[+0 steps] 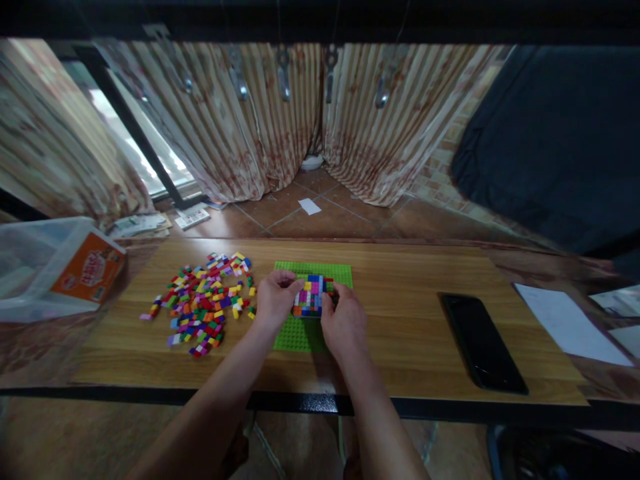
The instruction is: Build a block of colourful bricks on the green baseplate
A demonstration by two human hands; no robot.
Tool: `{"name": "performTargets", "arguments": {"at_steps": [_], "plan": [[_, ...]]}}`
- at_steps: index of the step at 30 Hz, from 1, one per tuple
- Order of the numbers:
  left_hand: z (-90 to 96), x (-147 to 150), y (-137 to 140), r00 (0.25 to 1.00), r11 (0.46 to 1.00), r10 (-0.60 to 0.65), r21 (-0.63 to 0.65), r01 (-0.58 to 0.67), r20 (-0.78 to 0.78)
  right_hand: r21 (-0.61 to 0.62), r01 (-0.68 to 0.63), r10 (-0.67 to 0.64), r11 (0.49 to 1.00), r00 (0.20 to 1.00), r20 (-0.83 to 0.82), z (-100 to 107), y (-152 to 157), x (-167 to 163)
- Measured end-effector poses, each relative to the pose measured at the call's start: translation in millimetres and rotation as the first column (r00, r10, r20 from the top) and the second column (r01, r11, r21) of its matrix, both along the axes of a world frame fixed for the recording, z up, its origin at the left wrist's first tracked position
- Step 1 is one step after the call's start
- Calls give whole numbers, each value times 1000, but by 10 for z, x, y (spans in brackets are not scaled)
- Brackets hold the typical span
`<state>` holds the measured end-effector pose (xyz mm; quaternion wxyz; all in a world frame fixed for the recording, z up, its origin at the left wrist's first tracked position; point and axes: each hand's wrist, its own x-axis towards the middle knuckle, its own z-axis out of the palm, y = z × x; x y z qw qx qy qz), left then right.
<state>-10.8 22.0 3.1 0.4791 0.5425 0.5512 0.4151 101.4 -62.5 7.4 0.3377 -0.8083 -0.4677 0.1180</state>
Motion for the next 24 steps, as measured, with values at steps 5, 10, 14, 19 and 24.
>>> {"name": "performTargets", "arguments": {"at_steps": [5, 10, 14, 19, 24], "plan": [[-40, -14, 37, 998, 998, -48, -29, 50, 46, -17, 13, -13, 1000, 1000, 3, 2, 5, -10], [-42, -52, 13, 993, 995, -96, 42, 93, 63, -21, -29, 29, 999, 999, -16, 8, -12, 24], [129, -338, 57, 973, 966, -230, 113, 232, -26, -33, -35, 34, 999, 999, -28, 8, -19, 48], [319, -973, 122, 810, 822, -525, 89, 562, -262, -42, -46, 46, 998, 999, -11, 10, -12, 64], [324, -1248, 57, 604, 788, -523, -70, 612, -601, -52, -36, 37, 998, 999, 10, 2, 4, 72]]}}
